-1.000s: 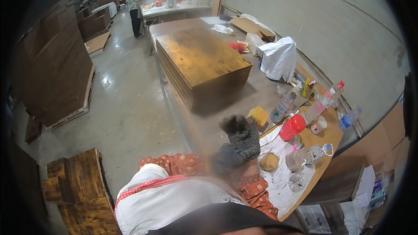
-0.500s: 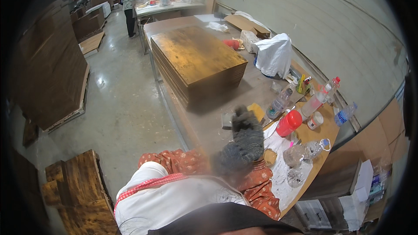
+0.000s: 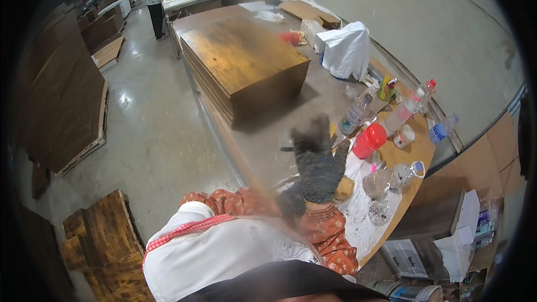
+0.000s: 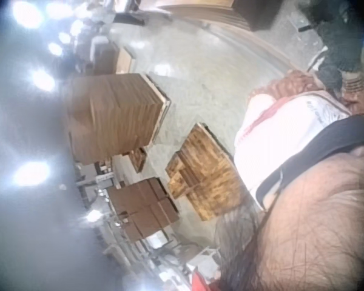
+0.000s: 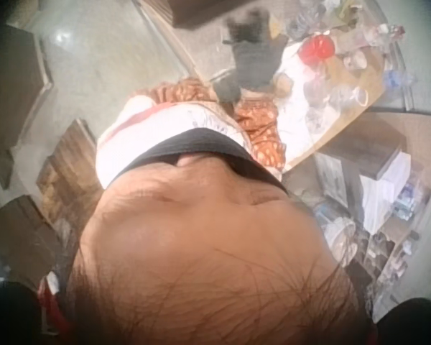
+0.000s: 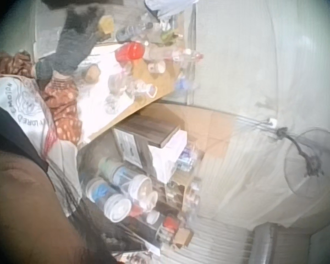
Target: The person applies a brown finish to a small wooden block using a sponge. They dip the sponge into a container of finish and rub it onto the block's surface repeatedly. The person also puts on work gloves during the process.
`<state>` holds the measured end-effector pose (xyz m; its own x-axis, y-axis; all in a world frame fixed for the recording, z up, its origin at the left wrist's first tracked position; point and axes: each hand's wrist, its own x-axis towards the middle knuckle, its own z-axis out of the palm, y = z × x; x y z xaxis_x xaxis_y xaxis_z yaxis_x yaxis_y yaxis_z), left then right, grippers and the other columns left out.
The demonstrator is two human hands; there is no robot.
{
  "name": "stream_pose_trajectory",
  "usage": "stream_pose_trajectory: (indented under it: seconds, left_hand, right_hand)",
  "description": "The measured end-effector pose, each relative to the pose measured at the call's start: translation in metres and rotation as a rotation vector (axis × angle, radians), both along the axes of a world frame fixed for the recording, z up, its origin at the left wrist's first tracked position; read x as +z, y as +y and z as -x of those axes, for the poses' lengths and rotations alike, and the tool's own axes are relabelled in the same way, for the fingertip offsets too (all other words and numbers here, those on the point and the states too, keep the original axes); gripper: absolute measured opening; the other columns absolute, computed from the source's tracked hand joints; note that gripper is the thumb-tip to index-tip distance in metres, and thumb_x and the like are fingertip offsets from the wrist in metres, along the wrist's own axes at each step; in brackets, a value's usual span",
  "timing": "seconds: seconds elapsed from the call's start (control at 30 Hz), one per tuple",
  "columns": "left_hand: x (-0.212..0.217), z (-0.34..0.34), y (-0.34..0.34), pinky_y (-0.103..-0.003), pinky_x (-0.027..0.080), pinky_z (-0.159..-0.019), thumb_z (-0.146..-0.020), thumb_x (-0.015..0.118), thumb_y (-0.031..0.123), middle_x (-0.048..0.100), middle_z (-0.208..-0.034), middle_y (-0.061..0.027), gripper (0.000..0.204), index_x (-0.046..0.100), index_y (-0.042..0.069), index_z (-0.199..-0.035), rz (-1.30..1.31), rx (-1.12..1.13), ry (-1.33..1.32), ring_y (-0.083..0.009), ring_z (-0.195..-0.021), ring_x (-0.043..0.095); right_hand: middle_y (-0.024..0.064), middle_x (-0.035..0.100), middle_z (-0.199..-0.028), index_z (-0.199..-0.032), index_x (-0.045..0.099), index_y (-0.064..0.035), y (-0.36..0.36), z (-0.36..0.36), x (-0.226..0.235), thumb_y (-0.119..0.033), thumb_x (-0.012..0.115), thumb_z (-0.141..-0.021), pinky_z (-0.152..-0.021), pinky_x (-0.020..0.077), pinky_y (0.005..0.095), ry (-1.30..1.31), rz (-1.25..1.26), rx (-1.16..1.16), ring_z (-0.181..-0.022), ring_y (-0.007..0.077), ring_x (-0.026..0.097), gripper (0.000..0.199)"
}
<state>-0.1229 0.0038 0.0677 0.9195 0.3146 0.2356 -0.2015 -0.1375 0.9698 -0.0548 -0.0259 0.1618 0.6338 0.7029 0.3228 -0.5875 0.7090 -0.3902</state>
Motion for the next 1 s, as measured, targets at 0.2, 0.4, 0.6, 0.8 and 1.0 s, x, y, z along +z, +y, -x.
stream_pose_trajectory:
  seconds: [0.2, 0.4, 0.6, 0.8, 1.0]
  left_hand:
    - [-0.002, 0.033, 0.017, -0.034, 0.049, -0.074, -0.08, 0.066, 0.019, 0.062, -0.096, -0.0103, 0.037, 0.056, 0.003, -0.112, -0.313, -0.532, 0.091, -0.0215, -0.089, 0.061]
    - [0.019, 0.018, 0.025, -0.034, 0.049, -0.077, -0.082, 0.063, 0.021, 0.062, -0.1, -0.0097, 0.035, 0.058, 0.003, -0.111, -0.682, -0.77, 0.033, -0.0234, -0.091, 0.061]
    - [0.04, -0.031, 0.102, -0.032, 0.045, -0.088, -0.091, 0.056, 0.023, 0.062, -0.109, -0.0161, 0.034, 0.058, -0.001, -0.115, -0.469, -0.316, 0.016, -0.0207, -0.103, 0.058]
    - [0.048, -0.126, 0.141, -0.032, 0.049, -0.079, -0.088, 0.062, 0.024, 0.065, -0.099, -0.0144, 0.03, 0.062, 0.001, -0.108, -0.626, -0.037, 0.082, -0.0212, -0.088, 0.063]
    - [0.039, -0.189, 0.154, -0.036, 0.045, -0.091, -0.082, 0.064, 0.041, 0.058, -0.119, -0.0163, 0.055, 0.055, 0.005, -0.122, -0.847, -0.01, 0.24, -0.0305, -0.105, 0.058]
  right_hand:
    - [0.0145, 0.045, -0.134, -0.142, 0.027, -0.0053, -0.018, 0.023, -0.025, -0.015, 0.057, -0.088, -0.104, 0.0371, 0.0424, -0.251, 0.174, 0.539, -0.125, 0.0267, 0.044, 0.062]
    - [0.0152, 0.061, -0.113, -0.119, 0.055, 0.0007, -0.072, 0.007, -0.023, -0.01, 0.067, -0.079, -0.095, 0.0454, 0.0328, -1.101, 1.118, -0.165, -0.108, 0.0223, 0.058, 0.043]
    - [0.0126, 0.067, -0.105, -0.106, 0.062, 0.0042, -0.167, -0.024, -0.014, -0.001, 0.057, -0.088, -0.086, 0.0481, 0.0303, -1.252, 1.522, -1.275, -0.097, 0.0185, 0.062, 0.02]
    - [0.0145, 0.065, -0.097, -0.104, 0.064, -0.0018, -0.19, -0.036, -0.042, -0.015, 0.066, -0.084, -0.082, 0.0468, 0.039, -1.154, 1.659, -1.185, -0.091, 0.0301, 0.061, 0.024]
    - [0.0125, 0.063, -0.095, -0.101, 0.062, -0.004, -0.177, -0.023, -0.05, -0.027, 0.074, -0.073, -0.079, 0.0469, 0.0404, -1.353, 1.797, -0.994, -0.09, 0.0305, 0.06, 0.038]
